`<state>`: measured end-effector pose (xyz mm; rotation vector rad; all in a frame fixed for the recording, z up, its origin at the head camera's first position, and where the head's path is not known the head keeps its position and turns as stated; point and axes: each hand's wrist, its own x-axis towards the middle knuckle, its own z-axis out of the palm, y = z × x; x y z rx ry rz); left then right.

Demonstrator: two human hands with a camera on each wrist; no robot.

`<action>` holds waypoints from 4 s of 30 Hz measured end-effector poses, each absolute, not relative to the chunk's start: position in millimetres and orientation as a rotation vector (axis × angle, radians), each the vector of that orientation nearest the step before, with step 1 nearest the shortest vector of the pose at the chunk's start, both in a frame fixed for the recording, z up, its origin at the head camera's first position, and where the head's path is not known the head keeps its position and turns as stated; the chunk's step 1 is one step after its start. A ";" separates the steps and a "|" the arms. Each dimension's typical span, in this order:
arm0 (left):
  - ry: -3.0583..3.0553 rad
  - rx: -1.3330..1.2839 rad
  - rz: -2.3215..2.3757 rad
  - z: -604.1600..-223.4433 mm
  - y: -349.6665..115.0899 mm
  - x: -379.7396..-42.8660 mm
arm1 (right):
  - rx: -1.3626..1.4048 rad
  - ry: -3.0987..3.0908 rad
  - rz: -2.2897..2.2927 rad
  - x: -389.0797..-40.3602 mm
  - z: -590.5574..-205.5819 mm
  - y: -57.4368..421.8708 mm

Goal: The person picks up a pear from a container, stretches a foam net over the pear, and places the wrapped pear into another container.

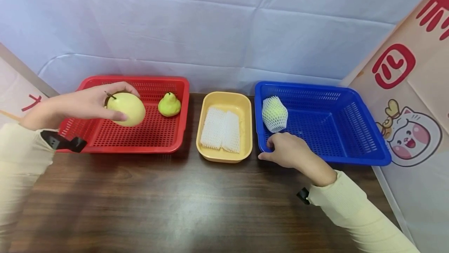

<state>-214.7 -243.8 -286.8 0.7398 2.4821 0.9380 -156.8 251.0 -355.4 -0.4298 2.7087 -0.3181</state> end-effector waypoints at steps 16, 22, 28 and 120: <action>2.339 0.882 0.972 -305.3 -192.2 -198.1 | -0.424 2.705 -0.321 -157.0 -355.2 251.7; 2.305 0.952 0.959 -309.1 -170.0 -187.3 | -0.407 2.698 -0.322 -157.8 -355.2 251.4; 2.253 0.964 0.996 -313.7 -148.7 -173.4 | -0.406 2.698 -0.321 -157.3 -355.6 252.0; 2.261 0.968 1.099 -452.8 -45.2 -117.0 | -0.440 2.707 -0.388 -156.6 -358.1 257.7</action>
